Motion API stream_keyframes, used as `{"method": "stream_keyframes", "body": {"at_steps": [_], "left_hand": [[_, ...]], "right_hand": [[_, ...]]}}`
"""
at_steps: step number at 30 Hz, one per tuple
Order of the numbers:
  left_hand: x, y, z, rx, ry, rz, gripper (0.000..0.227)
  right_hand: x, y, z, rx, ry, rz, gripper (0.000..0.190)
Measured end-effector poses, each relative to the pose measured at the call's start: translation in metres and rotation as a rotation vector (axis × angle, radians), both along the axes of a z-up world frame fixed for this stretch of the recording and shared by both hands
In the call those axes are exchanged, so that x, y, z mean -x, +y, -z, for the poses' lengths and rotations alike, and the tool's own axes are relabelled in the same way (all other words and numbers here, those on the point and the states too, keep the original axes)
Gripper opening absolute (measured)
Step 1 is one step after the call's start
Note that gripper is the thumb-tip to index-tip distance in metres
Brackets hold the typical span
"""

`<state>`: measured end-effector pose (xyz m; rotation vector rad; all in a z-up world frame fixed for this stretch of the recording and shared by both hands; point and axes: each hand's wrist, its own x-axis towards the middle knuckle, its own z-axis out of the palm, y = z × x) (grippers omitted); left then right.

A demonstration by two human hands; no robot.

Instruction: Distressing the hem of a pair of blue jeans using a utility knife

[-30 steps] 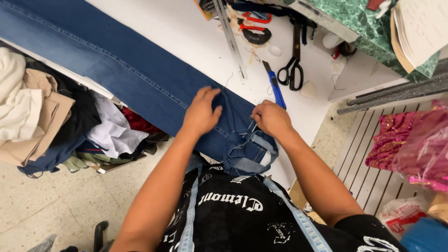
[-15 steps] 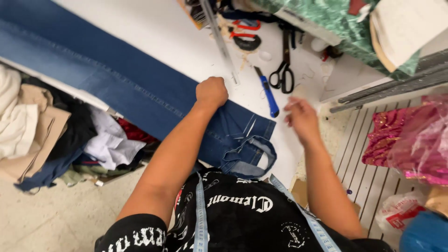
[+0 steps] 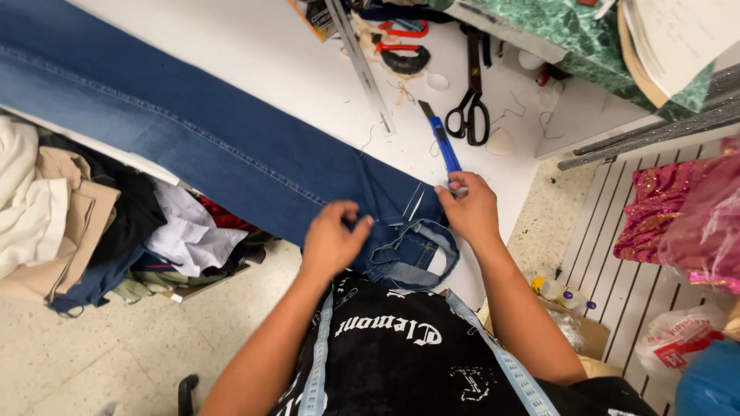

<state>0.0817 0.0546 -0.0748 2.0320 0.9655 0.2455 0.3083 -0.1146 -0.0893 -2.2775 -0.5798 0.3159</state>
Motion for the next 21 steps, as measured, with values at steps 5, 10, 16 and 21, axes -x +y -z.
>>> {"method": "stream_keyframes", "body": {"at_steps": [5,10,16,21], "left_hand": [[0.023,-0.044,-0.034,0.179,0.151,0.244,0.065],[0.016,-0.060,0.006,0.082,0.189,0.292,0.055],[0.002,-0.065,-0.038,0.220,-0.497,0.374,0.070],[-0.002,-0.066,0.005,0.038,-0.111,0.341,0.059]], "right_hand": [[0.010,0.037,-0.004,0.023,-0.098,-0.308,0.036],[-0.012,0.057,-0.011,0.313,-0.181,-0.271,0.056],[-0.073,0.046,0.015,0.254,-0.365,-0.291,0.038],[-0.019,0.046,-0.061,0.022,0.211,-0.365,0.031]]}}
